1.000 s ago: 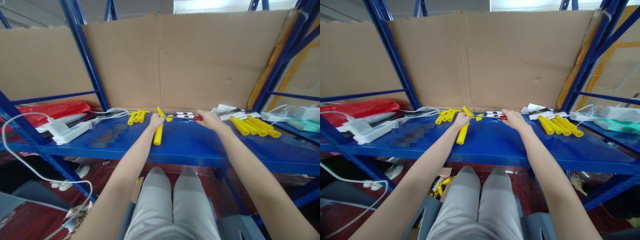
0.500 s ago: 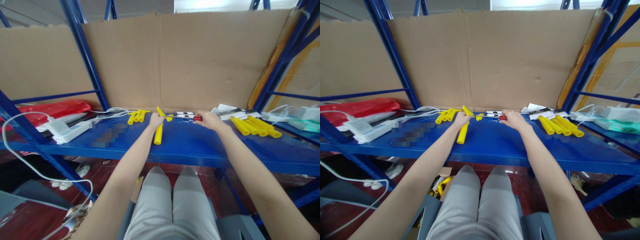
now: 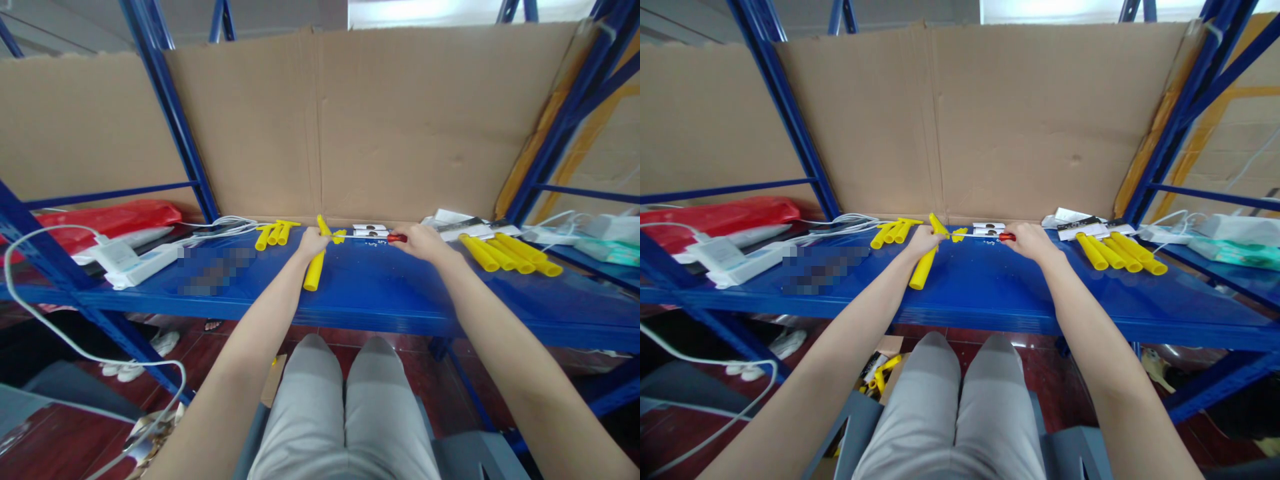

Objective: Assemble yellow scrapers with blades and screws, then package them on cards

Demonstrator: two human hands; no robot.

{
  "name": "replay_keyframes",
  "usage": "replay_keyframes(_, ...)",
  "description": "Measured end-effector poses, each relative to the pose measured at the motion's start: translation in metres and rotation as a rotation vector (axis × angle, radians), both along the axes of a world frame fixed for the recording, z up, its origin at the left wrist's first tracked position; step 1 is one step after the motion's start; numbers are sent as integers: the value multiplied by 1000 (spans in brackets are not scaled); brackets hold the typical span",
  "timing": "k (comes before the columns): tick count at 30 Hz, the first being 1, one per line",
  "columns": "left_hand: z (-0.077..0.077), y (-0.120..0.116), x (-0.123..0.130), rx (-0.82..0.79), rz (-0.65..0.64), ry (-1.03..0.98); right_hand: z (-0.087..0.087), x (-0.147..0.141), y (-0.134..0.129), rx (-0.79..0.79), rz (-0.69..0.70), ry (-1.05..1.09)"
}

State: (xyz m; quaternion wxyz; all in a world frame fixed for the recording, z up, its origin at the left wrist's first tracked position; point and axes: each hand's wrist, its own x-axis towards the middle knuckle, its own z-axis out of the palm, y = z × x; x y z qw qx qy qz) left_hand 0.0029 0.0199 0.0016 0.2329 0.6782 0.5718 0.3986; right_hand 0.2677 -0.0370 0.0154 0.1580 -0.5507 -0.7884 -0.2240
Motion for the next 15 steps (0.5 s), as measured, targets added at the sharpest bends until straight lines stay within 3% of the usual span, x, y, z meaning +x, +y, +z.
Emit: replay_keyframes(15, 1, -3, 1, -18, 17, -53, -1, -1, 1, -96, 6, 17)
